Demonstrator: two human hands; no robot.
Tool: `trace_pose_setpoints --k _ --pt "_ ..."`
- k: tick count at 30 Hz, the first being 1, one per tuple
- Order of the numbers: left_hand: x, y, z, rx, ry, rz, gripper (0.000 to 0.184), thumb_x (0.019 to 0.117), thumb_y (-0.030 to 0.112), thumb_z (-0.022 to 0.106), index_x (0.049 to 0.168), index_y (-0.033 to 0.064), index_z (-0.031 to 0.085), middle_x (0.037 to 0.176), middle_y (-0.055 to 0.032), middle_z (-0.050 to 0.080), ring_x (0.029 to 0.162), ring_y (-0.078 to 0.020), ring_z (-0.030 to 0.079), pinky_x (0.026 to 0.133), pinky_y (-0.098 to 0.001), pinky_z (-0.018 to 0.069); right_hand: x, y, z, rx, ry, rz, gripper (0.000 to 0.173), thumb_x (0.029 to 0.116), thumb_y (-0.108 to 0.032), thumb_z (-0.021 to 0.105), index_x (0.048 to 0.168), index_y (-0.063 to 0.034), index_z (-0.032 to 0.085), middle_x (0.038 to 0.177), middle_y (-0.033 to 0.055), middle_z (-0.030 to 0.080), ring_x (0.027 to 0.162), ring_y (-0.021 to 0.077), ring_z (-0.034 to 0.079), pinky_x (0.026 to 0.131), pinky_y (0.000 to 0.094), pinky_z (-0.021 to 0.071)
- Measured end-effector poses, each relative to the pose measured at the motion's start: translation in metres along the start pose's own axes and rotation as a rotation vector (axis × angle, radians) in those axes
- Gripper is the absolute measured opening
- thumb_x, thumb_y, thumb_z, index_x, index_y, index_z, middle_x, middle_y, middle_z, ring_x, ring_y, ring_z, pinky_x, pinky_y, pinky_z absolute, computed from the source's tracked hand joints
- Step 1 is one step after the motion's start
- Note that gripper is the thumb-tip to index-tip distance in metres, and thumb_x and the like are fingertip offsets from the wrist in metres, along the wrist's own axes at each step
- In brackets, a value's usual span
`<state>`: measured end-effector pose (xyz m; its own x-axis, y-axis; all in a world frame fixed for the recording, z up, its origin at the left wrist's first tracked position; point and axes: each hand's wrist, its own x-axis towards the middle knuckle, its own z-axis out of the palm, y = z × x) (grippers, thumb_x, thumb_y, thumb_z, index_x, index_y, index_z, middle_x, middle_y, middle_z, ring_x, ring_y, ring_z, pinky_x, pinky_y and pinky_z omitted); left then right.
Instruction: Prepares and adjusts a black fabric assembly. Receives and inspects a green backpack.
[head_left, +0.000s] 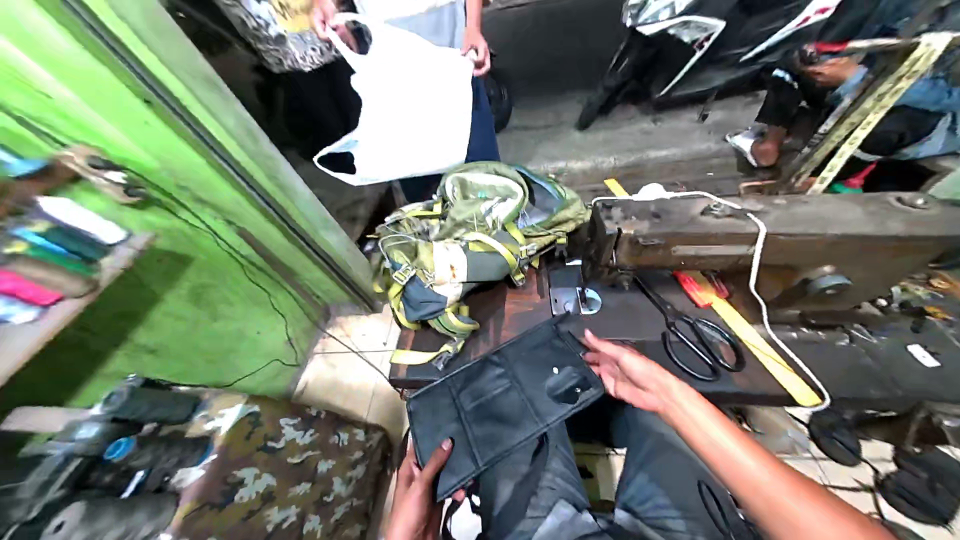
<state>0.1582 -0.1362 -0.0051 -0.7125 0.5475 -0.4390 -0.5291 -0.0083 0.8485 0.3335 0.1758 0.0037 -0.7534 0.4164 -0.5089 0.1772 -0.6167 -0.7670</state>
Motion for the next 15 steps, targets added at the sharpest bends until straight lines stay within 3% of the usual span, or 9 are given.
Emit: trace_pose_setpoints --k 2,5,11,13,15 --pt "0.001 -0.005 0.0 -0.034 -0.006 0.015 0.036 0.1002 0.004 0.055 0.135 0.0011 0.045 0.091 -0.0179 0.074 0.063 -0.0221 0.073 0.048 -0.0332 0.0605 -0.013 0.013 -0.005 0.004 -0.073 -0.008 0.032 0.1086 -0.019 0.048 0.136 -0.003 0.049 0.114 0.0116 0.069 0.099 0.0226 0.071 0.086 0.0423 0.0606" --pt "0.002 -0.01 0.005 -0.037 -0.015 0.033 0.037 0.0996 0.004 0.054 0.135 0.0013 0.046 0.092 -0.0171 0.075 0.064 -0.0217 0.073 0.049 -0.0326 0.0606 -0.02 0.016 -0.01 -0.011 -0.078 -0.027 0.031 0.1035 -0.003 0.052 0.134 -0.0002 0.05 0.111 0.0131 0.07 0.096 0.026 0.073 0.084 0.0459 0.063" --pt "0.004 -0.012 0.02 0.065 -0.077 0.083 0.044 0.098 0.004 0.06 0.138 -0.0007 0.043 0.101 -0.0182 0.074 0.075 -0.0267 0.076 0.057 -0.0401 0.0643 -0.024 -0.005 -0.027 -0.156 -0.053 -0.154 0.029 0.0983 0.0 0.057 0.127 -0.0046 0.057 0.103 0.0056 0.074 0.087 0.0165 0.074 0.075 0.0341 0.0631" --pt "0.007 -0.009 0.028 0.17 -0.108 0.087 0.041 0.0981 0.004 0.062 0.136 -0.0032 0.046 0.102 -0.0169 0.074 0.08 -0.0259 0.076 0.065 -0.0417 0.0659 -0.024 -0.009 -0.037 -0.202 -0.035 -0.19 0.03 0.0967 0.0 0.059 0.126 -0.0057 0.059 0.101 0.0043 0.075 0.087 0.0154 0.074 0.074 0.0328 0.0633" --pt "0.016 -0.006 0.032 0.326 -0.151 0.079 0.042 0.0965 0.008 0.067 0.133 -0.005 0.052 0.105 -0.0151 0.075 0.09 -0.0227 0.076 0.081 -0.0411 0.0646 -0.026 -0.011 -0.047 -0.231 -0.003 -0.222 0.031 0.0946 -0.001 0.06 0.125 -0.0063 0.059 0.098 0.0021 0.075 0.084 0.0137 0.074 0.072 0.0315 0.063"
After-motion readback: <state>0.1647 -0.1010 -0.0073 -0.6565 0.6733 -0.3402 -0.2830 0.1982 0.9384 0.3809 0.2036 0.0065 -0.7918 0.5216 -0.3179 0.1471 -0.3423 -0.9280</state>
